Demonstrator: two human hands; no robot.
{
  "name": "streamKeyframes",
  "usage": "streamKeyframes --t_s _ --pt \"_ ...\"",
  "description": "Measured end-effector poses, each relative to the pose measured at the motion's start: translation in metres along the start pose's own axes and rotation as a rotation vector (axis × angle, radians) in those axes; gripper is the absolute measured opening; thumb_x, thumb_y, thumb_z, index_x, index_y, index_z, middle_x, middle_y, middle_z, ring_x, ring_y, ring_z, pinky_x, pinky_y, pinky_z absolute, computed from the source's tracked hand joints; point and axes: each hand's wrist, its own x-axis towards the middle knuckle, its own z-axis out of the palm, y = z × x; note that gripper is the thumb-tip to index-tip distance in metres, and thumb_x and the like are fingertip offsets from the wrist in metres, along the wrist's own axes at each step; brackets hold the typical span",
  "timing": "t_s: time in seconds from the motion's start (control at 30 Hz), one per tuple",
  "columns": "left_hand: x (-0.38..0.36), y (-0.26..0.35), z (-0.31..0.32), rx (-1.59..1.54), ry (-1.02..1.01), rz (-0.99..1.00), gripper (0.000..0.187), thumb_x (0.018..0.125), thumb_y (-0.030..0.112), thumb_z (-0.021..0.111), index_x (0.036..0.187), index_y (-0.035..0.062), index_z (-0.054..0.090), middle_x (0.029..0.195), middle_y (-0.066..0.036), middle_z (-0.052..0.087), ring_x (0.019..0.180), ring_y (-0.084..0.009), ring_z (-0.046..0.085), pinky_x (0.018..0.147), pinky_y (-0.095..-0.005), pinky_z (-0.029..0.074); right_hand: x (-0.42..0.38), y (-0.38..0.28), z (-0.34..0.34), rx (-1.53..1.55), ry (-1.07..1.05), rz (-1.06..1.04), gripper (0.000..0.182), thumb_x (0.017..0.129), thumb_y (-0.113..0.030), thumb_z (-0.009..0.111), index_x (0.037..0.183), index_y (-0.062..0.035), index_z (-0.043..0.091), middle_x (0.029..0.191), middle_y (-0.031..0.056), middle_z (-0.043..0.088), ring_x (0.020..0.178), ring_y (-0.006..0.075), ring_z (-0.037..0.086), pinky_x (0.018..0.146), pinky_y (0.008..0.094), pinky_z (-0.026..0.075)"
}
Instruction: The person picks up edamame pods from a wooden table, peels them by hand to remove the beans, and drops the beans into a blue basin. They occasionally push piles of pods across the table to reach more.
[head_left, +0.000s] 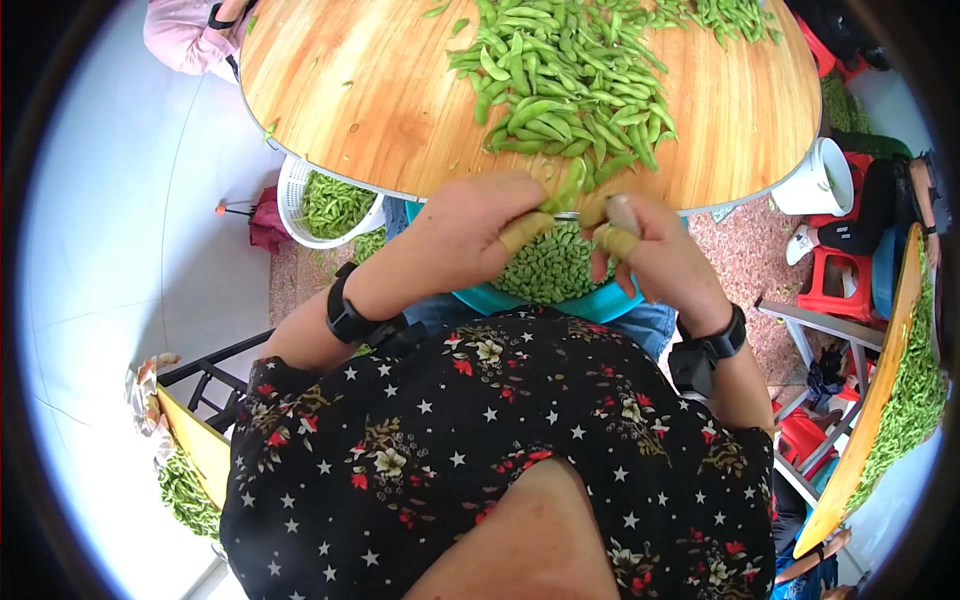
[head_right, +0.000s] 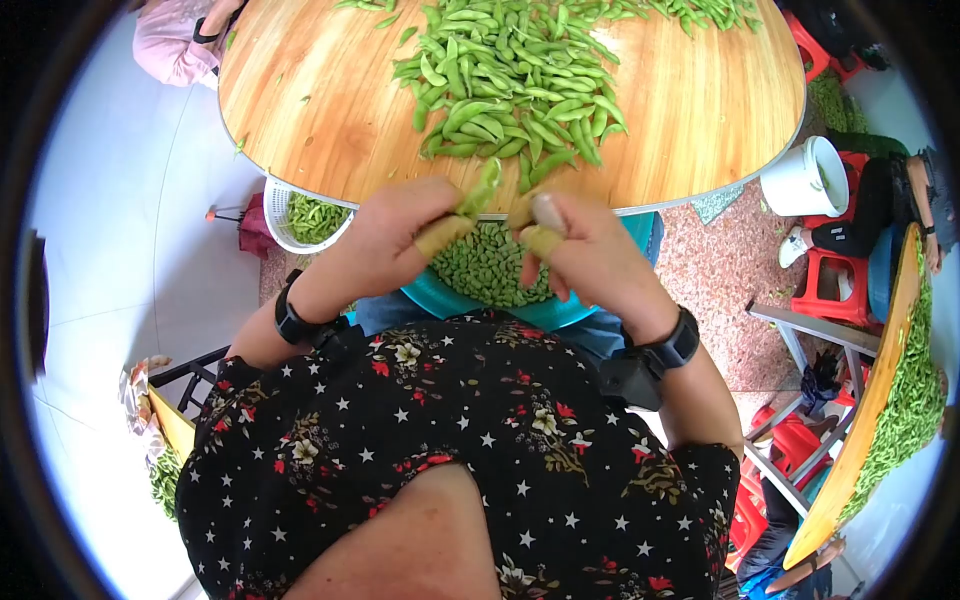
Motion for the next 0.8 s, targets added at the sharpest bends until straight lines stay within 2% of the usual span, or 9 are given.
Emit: streamKeyframes --t_s 0.07,0.2,0.47,0.53,0.6,0.67,0.7,0.77,0.8 --pt "-0.006 -0.004 -0.005 -0.141 -0.053 -0.125 0.015 0.089 0.015 0.06 0.083 0.0015 0.057 0.071 -0.013 0.051 0.07 -0.0314 0.054 0.059 -0.0378 0.041 -0.002 0.001 -0.003 -0.008 0.024 -0.016 0.012 0.092 -0.01 0.053 0.103 -0.0057 0.058 0.069 0.0027 0.059 0.041 0.0055 0.043 0.036 0.0197 0.032" --pt "-0.009 -0.004 -0.01 -0.176 -0.097 -0.074 0.017 0.091 0.017 0.059 0.086 0.0013 0.059 0.072 -0.013 0.052 0.068 -0.0296 0.052 0.06 -0.0361 0.04 0.001 -0.008 0.001 0.194 0.109 -0.272 0.024 0.094 -0.008 0.051 0.117 -0.0077 0.058 0.071 0.0024 0.061 0.043 0.0036 0.042 0.037 0.0189 0.03" --pt "-0.032 0.012 -0.036 -0.224 -0.225 -0.204 0.018 0.09 0.019 0.059 0.085 0.0022 0.059 0.072 -0.012 0.052 0.067 -0.0294 0.054 0.06 -0.0376 0.041 0.019 -0.004 0.014 0.164 -0.14 -0.077 0.012 0.093 -0.02 0.058 0.096 -0.0085 0.059 0.065 -0.0014 0.056 0.046 0.0042 0.045 0.037 0.0192 0.031" --pt "-0.055 0.011 -0.058 -0.167 -0.259 -0.255 0.02 0.088 0.021 0.061 0.083 0.0021 0.06 0.072 -0.014 0.055 0.066 -0.0313 0.055 0.059 -0.0395 0.041 0.012 -0.007 0.013 -0.052 -0.199 -0.034 0.014 0.093 -0.021 0.059 0.092 -0.0071 0.06 0.064 -0.001 0.055 0.049 0.0053 0.05 0.041 0.0202 0.035" --pt "-0.078 0.009 -0.088 0.07 -0.693 -0.528 0.022 0.087 0.023 0.062 0.082 0.0019 0.062 0.073 -0.017 0.059 0.069 -0.0339 0.058 0.063 -0.0403 0.044 0.015 0.019 0.012 -0.107 -0.267 -0.084 0.015 0.092 -0.021 0.058 0.093 -0.0058 0.061 0.064 -0.0001 0.056 0.049 0.0063 0.051 0.042 0.0213 0.038" --pt "-0.104 -0.002 -0.112 0.393 -0.578 -0.715 0.022 0.086 0.023 0.062 0.083 0.0016 0.063 0.074 -0.018 0.06 0.071 -0.0353 0.059 0.065 -0.041 0.045 0.026 0.056 0.011 -0.404 -0.34 -0.733 0.019 0.092 -0.02 0.056 0.098 -0.0031 0.061 0.067 0.0024 0.058 0.053 0.0082 0.054 0.049 0.0234 0.042" --pt "-0.109 -0.008 -0.119 0.699 -0.471 -0.877 0.022 0.086 0.024 0.062 0.085 0.0014 0.065 0.076 -0.019 0.062 0.074 -0.0367 0.06 0.067 -0.0417 0.046 0.022 0.051 0.01 -0.408 -0.351 -0.747 0.019 0.092 -0.02 0.056 0.098 -0.0031 0.061 0.067 0.0024 0.058 0.053 0.0082 0.054 0.049 0.0234 0.042" --pt "-0.098 -0.024 -0.129 0.662 -0.279 -0.857 0.021 0.085 0.021 0.062 0.089 0.0012 0.066 0.081 -0.019 0.063 0.077 -0.037 0.061 0.07 -0.0424 0.047 0.01 0.031 0.008 -0.481 -0.395 -0.323 0.02 0.093 -0.018 0.053 0.101 -0.0022 0.062 0.072 0.0049 0.061 0.058 0.0093 0.056 0.055 0.0249 0.043" --pt "-0.088 -0.035 -0.134 0.616 -0.097 -0.821 0.02 0.085 0.019 0.062 0.092 0.001 0.067 0.086 -0.019 0.064 0.081 -0.0374 0.061 0.073 -0.0431 0.048 0.009 0.022 0.009 -0.485 -0.394 -0.328 0.02 0.093 -0.018 0.053 0.101 -0.0022 0.062 0.072 0.0049 0.061 0.058 0.0093 0.056 0.055 0.0249 0.043"
